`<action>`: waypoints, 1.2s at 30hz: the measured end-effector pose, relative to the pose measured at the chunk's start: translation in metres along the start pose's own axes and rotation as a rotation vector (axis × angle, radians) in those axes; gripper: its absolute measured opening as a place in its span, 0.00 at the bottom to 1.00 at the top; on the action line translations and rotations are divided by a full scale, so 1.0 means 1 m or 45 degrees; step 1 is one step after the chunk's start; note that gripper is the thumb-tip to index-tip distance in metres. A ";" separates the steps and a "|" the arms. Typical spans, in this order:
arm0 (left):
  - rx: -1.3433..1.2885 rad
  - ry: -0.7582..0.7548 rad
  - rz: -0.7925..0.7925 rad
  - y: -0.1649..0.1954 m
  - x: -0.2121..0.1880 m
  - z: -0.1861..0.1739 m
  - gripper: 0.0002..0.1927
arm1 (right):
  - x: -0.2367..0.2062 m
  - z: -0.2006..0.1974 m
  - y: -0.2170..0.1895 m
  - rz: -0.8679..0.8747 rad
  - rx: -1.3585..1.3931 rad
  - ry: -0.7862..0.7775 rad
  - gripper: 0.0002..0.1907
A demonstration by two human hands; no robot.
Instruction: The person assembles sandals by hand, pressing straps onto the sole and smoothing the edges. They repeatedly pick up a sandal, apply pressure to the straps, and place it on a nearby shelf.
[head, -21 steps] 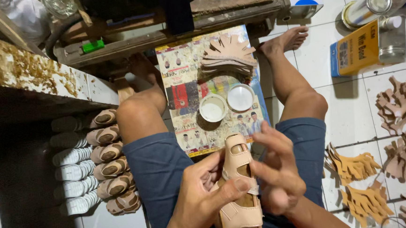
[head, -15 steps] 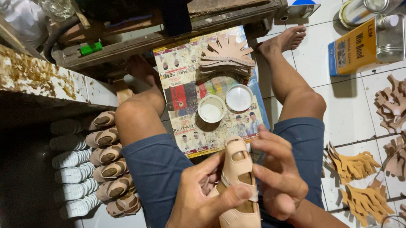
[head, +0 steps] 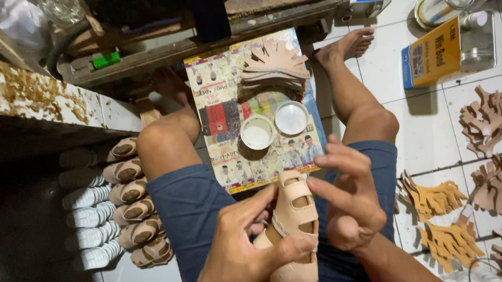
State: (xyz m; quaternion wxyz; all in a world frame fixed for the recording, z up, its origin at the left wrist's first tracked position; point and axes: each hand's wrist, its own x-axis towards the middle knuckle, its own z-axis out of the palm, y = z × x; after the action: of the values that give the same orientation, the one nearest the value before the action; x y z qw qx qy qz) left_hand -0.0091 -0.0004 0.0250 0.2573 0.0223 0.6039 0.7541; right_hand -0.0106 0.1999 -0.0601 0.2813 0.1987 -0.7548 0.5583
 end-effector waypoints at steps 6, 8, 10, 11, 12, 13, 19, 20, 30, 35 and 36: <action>0.207 -0.027 0.130 0.012 0.001 -0.001 0.42 | -0.008 0.001 -0.011 0.022 0.441 -0.043 0.31; 0.224 -0.024 0.159 0.015 0.000 0.000 0.43 | -0.011 -0.001 -0.012 0.173 0.510 -0.081 0.31; 0.291 -0.028 0.214 0.014 -0.001 0.000 0.43 | -0.014 -0.001 -0.010 0.213 0.564 -0.076 0.30; 0.355 -0.026 0.262 0.013 -0.002 -0.001 0.43 | -0.015 -0.001 -0.007 0.168 0.592 -0.055 0.30; 0.421 -0.021 0.309 0.011 -0.002 -0.002 0.43 | -0.015 -0.002 -0.005 0.122 0.623 -0.034 0.31; 0.469 -0.016 0.347 0.009 -0.003 -0.003 0.42 | -0.016 -0.002 -0.003 0.088 0.588 -0.029 0.31; 0.802 -0.027 0.569 0.000 -0.007 -0.013 0.43 | -0.014 -0.007 -0.004 -0.007 0.276 0.056 0.34; 0.839 -0.021 0.592 0.001 -0.007 -0.014 0.43 | -0.014 -0.007 -0.006 0.034 0.270 0.057 0.34; 0.900 0.031 0.816 -0.001 0.001 -0.007 0.40 | -0.021 0.001 -0.014 0.210 0.636 -0.047 0.32; 0.963 0.048 0.862 -0.001 -0.001 -0.010 0.38 | -0.025 -0.004 -0.019 0.160 0.531 0.012 0.30; 0.973 0.038 0.874 -0.001 -0.001 -0.010 0.38 | -0.024 -0.006 -0.019 0.193 0.482 -0.007 0.31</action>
State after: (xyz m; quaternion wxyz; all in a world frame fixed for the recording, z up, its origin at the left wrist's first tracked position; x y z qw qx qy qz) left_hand -0.0114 -0.0096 0.0214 -0.0404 0.3011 0.7979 0.5206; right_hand 0.0209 0.1994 -0.0608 0.1940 0.1924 -0.6498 0.7093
